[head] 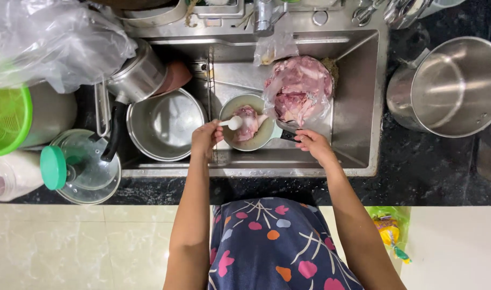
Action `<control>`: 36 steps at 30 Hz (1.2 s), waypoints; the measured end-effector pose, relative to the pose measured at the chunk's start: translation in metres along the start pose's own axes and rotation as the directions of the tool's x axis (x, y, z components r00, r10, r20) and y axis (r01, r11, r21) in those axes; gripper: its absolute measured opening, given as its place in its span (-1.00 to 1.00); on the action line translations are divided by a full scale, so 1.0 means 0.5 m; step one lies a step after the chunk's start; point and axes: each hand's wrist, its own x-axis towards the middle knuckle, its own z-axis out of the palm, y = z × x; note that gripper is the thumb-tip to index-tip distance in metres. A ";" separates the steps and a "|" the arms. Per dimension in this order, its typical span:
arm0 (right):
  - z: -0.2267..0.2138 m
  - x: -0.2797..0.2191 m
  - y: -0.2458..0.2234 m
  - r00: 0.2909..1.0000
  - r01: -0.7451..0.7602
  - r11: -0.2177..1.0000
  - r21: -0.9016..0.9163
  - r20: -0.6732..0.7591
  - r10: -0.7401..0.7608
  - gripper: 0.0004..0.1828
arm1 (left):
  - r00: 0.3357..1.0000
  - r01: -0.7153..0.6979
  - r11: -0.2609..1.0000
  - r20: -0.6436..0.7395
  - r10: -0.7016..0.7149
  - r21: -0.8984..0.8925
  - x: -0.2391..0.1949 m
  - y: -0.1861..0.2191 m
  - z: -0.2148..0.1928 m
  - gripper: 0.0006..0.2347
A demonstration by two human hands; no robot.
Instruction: Washing a pot and then cleaning and seasoning raw poultry in a kitchen sink.
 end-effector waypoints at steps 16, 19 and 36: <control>0.069 -0.072 -0.024 0.995 0.042 0.996 -0.074 -0.091 -0.049 -0.64 | 0.504 -0.731 0.600 -0.334 0.796 0.326 -0.490 0.408 -0.773 -0.84; 0.121 -0.056 -0.028 0.982 0.101 0.976 -0.191 -0.138 -0.129 -0.67 | 0.459 -0.659 0.599 -0.388 0.799 0.455 -0.470 0.446 -0.912 -0.82; 0.402 0.220 -0.179 0.744 0.400 0.359 -0.843 0.070 -0.665 -0.84 | 0.669 -0.154 0.302 -0.125 0.732 0.941 -0.214 0.435 -1.252 -0.87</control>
